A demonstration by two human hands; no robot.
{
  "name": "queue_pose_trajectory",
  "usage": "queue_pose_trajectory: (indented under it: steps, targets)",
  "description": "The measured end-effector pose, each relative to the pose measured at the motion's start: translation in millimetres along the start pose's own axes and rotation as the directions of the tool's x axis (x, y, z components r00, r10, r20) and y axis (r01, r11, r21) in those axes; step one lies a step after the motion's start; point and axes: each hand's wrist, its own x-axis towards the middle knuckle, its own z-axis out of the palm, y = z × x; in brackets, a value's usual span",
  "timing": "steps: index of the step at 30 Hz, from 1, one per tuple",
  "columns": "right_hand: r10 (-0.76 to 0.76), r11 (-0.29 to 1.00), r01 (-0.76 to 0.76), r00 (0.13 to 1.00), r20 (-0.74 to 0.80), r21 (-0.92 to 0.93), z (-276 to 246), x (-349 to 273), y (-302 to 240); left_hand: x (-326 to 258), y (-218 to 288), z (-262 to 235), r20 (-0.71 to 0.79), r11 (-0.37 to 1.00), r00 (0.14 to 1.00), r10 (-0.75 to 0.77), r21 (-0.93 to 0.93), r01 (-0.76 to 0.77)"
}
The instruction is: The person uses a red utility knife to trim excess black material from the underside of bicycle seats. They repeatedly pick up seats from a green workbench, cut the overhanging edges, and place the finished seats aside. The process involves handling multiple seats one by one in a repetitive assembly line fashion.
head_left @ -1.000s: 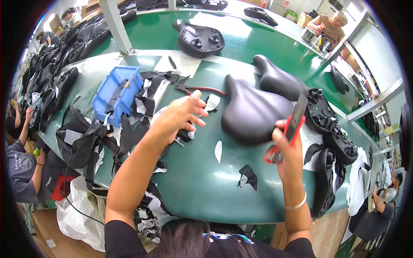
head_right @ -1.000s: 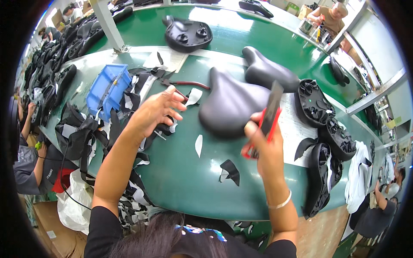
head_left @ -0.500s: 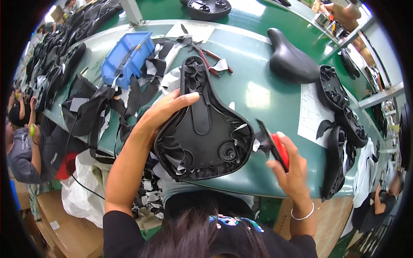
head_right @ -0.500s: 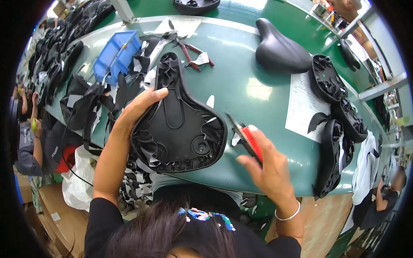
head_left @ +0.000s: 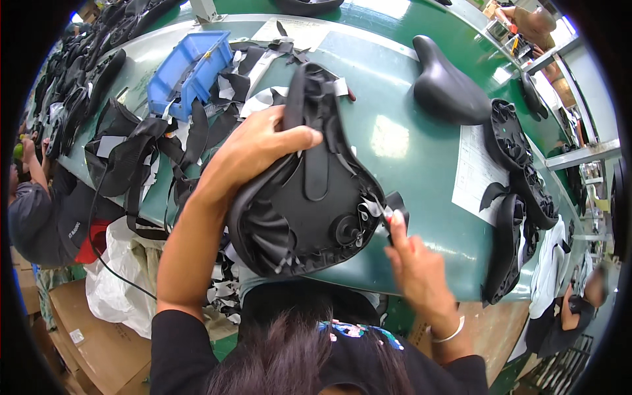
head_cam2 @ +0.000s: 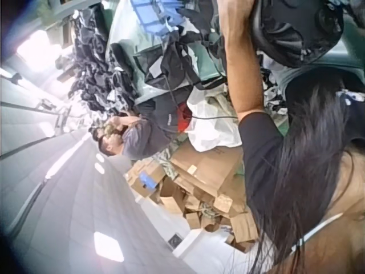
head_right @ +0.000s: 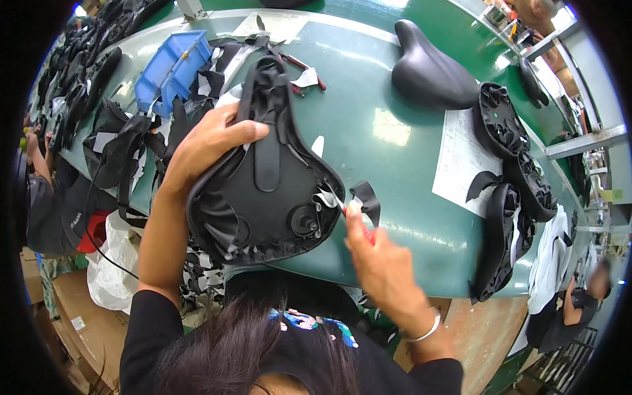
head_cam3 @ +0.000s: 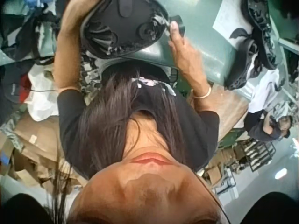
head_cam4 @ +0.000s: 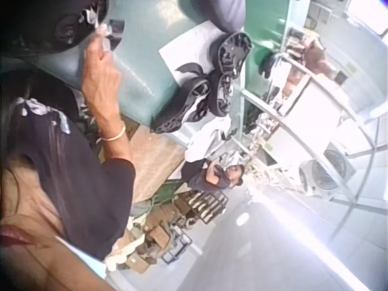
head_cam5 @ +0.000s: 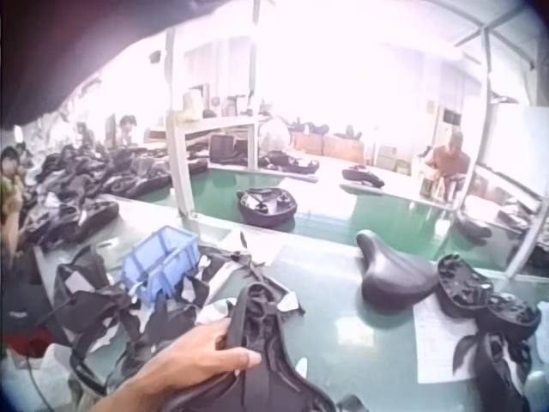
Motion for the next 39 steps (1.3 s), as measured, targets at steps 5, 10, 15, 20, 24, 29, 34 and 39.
queue_pose_trajectory:
  steps: [5,10,15,20,24,29,34,39]
  targets:
    - [0.146,0.968,-0.142,0.989,-0.007,0.209,14.8,-33.7,-34.9,-39.7,-27.4,7.9,-0.196,0.969,0.98,-0.035,-0.247,-0.015]
    - [0.242,0.824,-0.058,0.936,-0.257,0.563,1.9,-0.5,-21.8,-67.4,-43.8,8.9,-0.318,0.926,0.946,-0.06,-0.371,-0.066]
    - [0.082,0.859,0.07,0.959,-0.27,0.508,-1.3,78.9,-32.6,-81.4,-52.4,10.5,-0.367,0.918,0.926,-0.091,-0.391,-0.065]
    - [0.116,0.839,-0.023,0.984,-0.136,0.544,-6.0,100.2,-27.5,-69.4,-42.0,24.2,-0.296,0.619,0.694,0.656,0.737,-0.271]
    - [0.13,0.774,-0.089,0.991,-0.019,0.627,-15.4,99.1,-25.4,-39.7,-23.0,60.2,0.054,0.474,0.807,0.589,0.785,-0.398]
    - [-0.003,0.891,-0.002,1.0,0.012,0.455,-29.3,54.6,1.0,-37.7,-40.9,58.3,0.098,0.447,0.759,0.644,0.756,-0.478]
    - [-0.237,0.971,0.234,0.97,0.055,0.045,-40.2,50.7,1.0,-37.2,-36.1,57.5,0.112,0.558,0.799,0.591,0.658,-0.505]
    - [-0.238,0.958,0.256,0.961,0.143,-0.127,-47.1,46.3,-13.9,-39.3,-29.9,51.5,0.02,0.76,0.882,0.471,0.498,-0.417]
